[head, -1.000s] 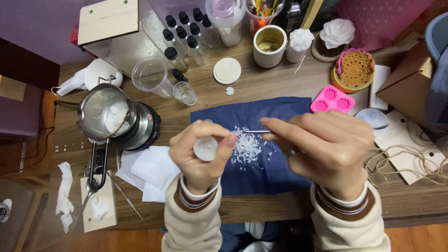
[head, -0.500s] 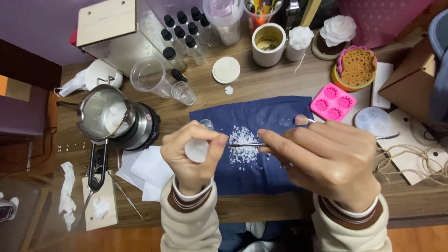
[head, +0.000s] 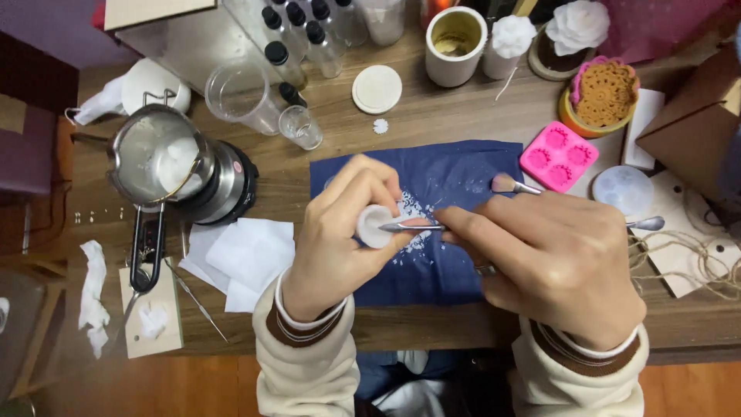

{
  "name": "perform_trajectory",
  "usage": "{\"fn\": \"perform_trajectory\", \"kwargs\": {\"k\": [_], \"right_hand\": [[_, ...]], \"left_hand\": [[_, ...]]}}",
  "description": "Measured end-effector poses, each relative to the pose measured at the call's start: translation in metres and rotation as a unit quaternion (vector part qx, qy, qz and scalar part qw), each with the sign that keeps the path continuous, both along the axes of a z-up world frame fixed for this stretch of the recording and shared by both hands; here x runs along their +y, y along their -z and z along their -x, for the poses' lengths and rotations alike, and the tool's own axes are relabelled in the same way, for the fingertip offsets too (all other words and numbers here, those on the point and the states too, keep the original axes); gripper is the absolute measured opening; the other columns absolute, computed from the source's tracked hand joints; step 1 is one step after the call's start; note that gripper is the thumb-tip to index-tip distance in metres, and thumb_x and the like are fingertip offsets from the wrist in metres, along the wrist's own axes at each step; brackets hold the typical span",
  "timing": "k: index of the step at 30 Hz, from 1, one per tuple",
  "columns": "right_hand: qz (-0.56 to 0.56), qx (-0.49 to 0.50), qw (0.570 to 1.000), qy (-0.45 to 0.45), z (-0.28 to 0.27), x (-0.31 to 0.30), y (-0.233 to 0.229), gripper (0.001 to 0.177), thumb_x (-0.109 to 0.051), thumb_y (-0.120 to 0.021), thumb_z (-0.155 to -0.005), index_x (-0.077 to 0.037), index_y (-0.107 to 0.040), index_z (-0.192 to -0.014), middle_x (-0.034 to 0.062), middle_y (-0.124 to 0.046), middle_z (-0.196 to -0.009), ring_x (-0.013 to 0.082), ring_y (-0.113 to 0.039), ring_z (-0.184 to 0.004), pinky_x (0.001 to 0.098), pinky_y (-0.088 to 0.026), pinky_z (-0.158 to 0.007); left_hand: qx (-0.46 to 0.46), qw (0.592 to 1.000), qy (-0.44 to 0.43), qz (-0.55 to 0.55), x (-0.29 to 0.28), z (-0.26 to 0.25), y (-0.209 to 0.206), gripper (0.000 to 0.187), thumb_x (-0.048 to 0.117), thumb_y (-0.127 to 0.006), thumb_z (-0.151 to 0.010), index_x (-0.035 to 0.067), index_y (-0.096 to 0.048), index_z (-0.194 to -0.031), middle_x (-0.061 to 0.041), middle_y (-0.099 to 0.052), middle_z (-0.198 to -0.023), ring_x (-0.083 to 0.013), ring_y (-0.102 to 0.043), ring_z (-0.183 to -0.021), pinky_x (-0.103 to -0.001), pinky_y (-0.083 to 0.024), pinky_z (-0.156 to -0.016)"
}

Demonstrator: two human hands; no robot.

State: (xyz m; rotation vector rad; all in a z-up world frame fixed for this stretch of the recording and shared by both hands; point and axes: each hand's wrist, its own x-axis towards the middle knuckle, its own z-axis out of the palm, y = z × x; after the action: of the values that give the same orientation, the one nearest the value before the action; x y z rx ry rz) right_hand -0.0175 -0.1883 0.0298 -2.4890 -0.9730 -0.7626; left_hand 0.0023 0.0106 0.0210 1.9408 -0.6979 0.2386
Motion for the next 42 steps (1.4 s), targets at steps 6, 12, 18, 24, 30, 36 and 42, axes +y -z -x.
{"fn": "perform_trajectory", "kwargs": {"k": [6, 12, 18, 24, 30, 36, 42], "right_hand": [[0.031, 0.034, 0.999, 0.022, -0.005, 0.000, 0.005, 0.007, -0.013, -0.063, -0.092, -0.010, -0.069, -0.091, 0.0003, -0.059, -0.071, 0.0165, -0.053, -0.050, 0.0281, -0.031, -0.038], [0.047, 0.038, 0.998, 0.031, -0.006, 0.004, 0.008, 0.006, -0.013, -0.064, -0.092, -0.014, -0.070, -0.092, -0.0013, -0.057, -0.069, 0.0168, -0.054, -0.054, 0.0286, -0.030, -0.041], [0.041, 0.007, 0.999, 0.035, -0.001, 0.008, 0.002, 0.013, -0.008, -0.061, -0.095, -0.016, -0.070, -0.090, -0.0014, -0.051, -0.062, 0.0185, -0.049, -0.050, 0.0305, -0.038, -0.044], [0.010, 0.070, 0.997, -0.025, -0.002, 0.004, 0.003, 0.011, -0.003, -0.060, -0.087, -0.011, -0.068, -0.089, -0.0022, -0.050, -0.057, 0.0176, -0.046, -0.045, 0.0296, -0.032, -0.041], [-0.015, 0.048, 0.999, 0.011, -0.004, 0.008, 0.007, 0.012, -0.003, -0.063, -0.088, -0.013, -0.070, -0.086, 0.0007, -0.051, -0.061, 0.0195, -0.052, -0.053, 0.0305, -0.044, -0.053], [-0.018, 0.022, 0.999, 0.021, -0.013, 0.009, 0.013, 0.022, 0.003, -0.057, -0.083, -0.016, -0.068, -0.084, -0.0015, -0.038, -0.054, 0.0189, -0.037, -0.044, 0.0305, -0.022, -0.040], [-0.045, 0.058, 0.995, -0.075, -0.019, 0.003, 0.008, 0.022, 0.006, -0.052, -0.075, -0.009, -0.066, -0.083, -0.0007, -0.044, -0.056, 0.0194, -0.038, -0.043, 0.0275, -0.032, -0.040]], "left_hand": [[-0.037, 0.998, -0.034, -0.030, 0.004, -0.002, 0.008, 0.035, 0.019, -0.085, -0.069, 0.006, -0.053, -0.074, -0.004, -0.055, -0.076, -0.0143, -0.053, -0.066, -0.023, -0.041, -0.061], [-0.014, 0.995, -0.003, -0.102, 0.007, 0.000, 0.014, 0.033, 0.026, -0.075, -0.081, 0.009, -0.047, -0.081, 0.002, -0.050, -0.070, -0.0122, -0.045, -0.059, -0.025, -0.033, -0.054], [-0.015, 0.999, 0.001, -0.036, 0.004, 0.003, 0.012, 0.036, 0.033, -0.073, -0.077, 0.008, -0.047, -0.074, 0.001, -0.044, -0.060, -0.0117, -0.037, -0.049, -0.025, -0.032, -0.047], [-0.078, 0.996, -0.011, -0.036, -0.001, 0.006, 0.014, 0.045, 0.037, -0.079, -0.070, 0.008, -0.045, -0.068, 0.002, -0.043, -0.058, -0.0102, -0.036, -0.048, -0.024, -0.029, -0.046], [-0.054, 0.998, -0.029, -0.003, -0.005, 0.006, 0.011, 0.039, 0.037, -0.068, -0.076, 0.007, -0.045, -0.068, 0.000, -0.049, -0.062, -0.0128, -0.044, -0.051, -0.026, -0.035, -0.049], [-0.032, 0.993, -0.099, -0.050, -0.012, 0.011, 0.012, 0.035, 0.029, -0.068, -0.083, 0.009, -0.045, -0.065, 0.001, -0.040, -0.051, -0.0123, -0.035, -0.044, -0.026, -0.030, -0.044], [-0.049, 0.994, -0.085, -0.052, -0.010, 0.011, 0.008, 0.032, 0.020, -0.066, -0.085, 0.008, -0.045, -0.065, 0.001, -0.038, -0.053, -0.0122, -0.032, -0.045, -0.026, -0.027, -0.044]]}}
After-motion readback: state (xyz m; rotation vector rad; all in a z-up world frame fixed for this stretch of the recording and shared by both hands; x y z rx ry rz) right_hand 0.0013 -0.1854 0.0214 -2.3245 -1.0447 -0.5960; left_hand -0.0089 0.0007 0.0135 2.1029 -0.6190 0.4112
